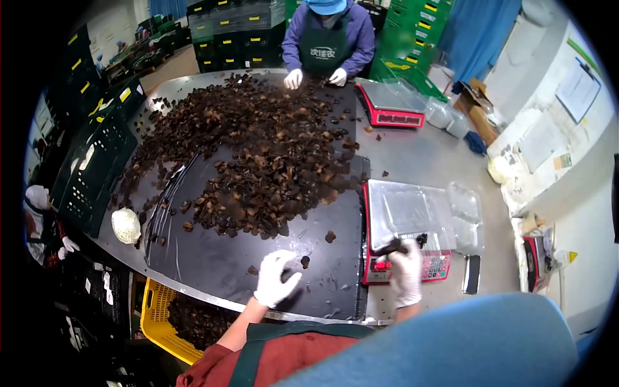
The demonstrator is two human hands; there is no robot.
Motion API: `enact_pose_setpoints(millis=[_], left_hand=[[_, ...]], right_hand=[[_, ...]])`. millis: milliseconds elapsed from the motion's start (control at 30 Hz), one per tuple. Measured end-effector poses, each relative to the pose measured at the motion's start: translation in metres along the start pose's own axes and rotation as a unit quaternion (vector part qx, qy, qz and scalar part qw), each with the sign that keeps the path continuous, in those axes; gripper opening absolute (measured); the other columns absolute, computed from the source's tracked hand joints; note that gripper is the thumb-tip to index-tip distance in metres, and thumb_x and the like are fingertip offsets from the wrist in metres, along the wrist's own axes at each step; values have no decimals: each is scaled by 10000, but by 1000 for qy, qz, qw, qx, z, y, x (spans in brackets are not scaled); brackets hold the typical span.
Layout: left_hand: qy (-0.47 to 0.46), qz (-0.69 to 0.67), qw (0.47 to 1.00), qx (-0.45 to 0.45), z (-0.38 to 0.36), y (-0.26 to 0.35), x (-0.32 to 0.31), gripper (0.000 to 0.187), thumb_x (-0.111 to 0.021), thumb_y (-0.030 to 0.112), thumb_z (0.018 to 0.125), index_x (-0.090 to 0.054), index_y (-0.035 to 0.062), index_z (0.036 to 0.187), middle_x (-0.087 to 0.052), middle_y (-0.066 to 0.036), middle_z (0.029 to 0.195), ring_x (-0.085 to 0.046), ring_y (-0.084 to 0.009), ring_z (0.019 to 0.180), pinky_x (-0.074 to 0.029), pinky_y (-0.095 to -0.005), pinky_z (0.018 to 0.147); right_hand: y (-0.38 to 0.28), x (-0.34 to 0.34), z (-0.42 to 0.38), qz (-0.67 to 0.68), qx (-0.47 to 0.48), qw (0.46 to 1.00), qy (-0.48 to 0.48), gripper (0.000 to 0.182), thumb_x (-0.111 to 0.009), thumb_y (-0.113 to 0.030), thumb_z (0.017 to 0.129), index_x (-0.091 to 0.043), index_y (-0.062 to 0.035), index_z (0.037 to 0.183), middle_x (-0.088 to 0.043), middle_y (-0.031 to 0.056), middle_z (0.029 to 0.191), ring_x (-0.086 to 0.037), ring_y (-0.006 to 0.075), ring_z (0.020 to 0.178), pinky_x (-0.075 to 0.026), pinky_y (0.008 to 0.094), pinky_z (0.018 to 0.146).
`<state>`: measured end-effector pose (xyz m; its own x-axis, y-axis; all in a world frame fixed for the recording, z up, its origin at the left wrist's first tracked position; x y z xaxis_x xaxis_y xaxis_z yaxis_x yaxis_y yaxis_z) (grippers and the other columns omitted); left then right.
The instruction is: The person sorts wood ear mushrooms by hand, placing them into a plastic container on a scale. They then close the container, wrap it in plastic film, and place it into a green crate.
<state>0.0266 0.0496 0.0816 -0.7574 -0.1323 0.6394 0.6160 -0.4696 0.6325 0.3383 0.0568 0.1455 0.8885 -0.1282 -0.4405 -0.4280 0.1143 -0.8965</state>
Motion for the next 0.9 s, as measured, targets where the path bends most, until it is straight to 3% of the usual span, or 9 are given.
enact_pose_setpoints(millis=[100, 267, 333, 467, 600, 667, 733, 800, 900], left_hand=[[13, 132, 990, 51, -33, -47, -5, 732, -774, 385, 665, -517, 86, 1282, -498, -206, 1245, -465, -399, 1141, -366, -493, 973], [-101, 255, 942, 194, -60, -81, -19, 992, -731, 566, 665, -329, 109, 1448, -289, -267, 1453, -226, -478, 1357, -156, -622, 1090], [-67, 220, 960, 158, -50, -72, -29, 935, -740, 536, 662, -385, 101, 1410, -334, -256, 1424, -257, -475, 1332, -193, -594, 1083], [-8, 154, 988, 1, -24, -63, -60, 563, -725, 385, 721, -586, 111, 1193, -491, -202, 1265, -401, -429, 1203, -329, -522, 1003], [57, 152, 986, -27, -17, -77, -62, 194, -668, 235, 780, -638, 90, 906, -600, -126, 1016, -558, -325, 962, -456, -436, 841], [-15, 179, 984, 13, -27, -92, -56, 148, -649, 215, 787, -621, 81, 843, -605, -125, 967, -565, -318, 914, -463, -423, 793], [14, 187, 982, 28, -41, -93, -25, 115, -629, 201, 794, -617, 87, 796, -601, -113, 879, -571, -308, 858, -465, -418, 763], [19, 207, 976, 62, -65, -109, 9, 106, -628, 201, 790, -627, 95, 786, -599, -106, 830, -577, -302, 833, -468, -417, 761], [2, 385, 912, 142, -116, -116, 93, 143, -546, 210, 708, -580, 136, 590, -546, -74, 627, -584, -249, 660, -481, -389, 611]], right_hand=[[-53, 51, 4, -350, 166, 900, 199, 289, -550, 95, 795, -584, -2, 1065, -609, 78, 1074, -600, 141, 967, -484, 278, 878], [-54, 75, 7, -696, 174, 679, 156, 597, -687, -86, 768, -468, -14, 1318, -524, 186, 1285, -493, 326, 1197, -364, 395, 1048], [-55, 40, 9, -654, 216, 709, 148, 519, -684, -78, 772, -520, -17, 1261, -553, 187, 1240, -517, 328, 1166, -384, 403, 1030], [15, -46, 13, -504, 204, 825, -150, 357, -664, -50, 787, -620, -50, 1141, -622, 141, 1151, -578, 307, 1102, -444, 373, 972], [135, -47, 38, -645, 113, 729, -201, 609, -660, -313, 830, -457, -112, 1367, -410, 207, 1420, -376, 415, 1292, -309, 475, 1082], [165, -51, 46, -651, 90, 727, -200, 680, -643, -418, 828, -430, -104, 1392, -358, 230, 1453, -320, 439, 1318, -272, 510, 1089], [188, -58, 40, -713, 117, 660, -204, 653, -651, -425, 817, -485, -79, 1345, -391, 227, 1425, -346, 421, 1298, -288, 505, 1074], [202, -69, 21, -605, 187, 738, -233, 537, -718, -346, 755, -574, -77, 1197, -514, 198, 1252, -440, 389, 1167, -348, 501, 994], [207, -91, -25, -554, 250, 723, -327, 336, -699, -168, 764, -629, -107, 1086, -576, 152, 1106, -517, 345, 1048, -405, 451, 914]])
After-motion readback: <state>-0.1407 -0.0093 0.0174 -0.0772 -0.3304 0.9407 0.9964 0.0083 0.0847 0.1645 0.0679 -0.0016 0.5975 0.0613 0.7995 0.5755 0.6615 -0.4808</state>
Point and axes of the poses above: each hand's wrist, its own z-axis towards the middle knuckle, its own x-axis out of the back of the hand, y = z × x, the point moved 3 cm from there along z, towards the middle knuckle
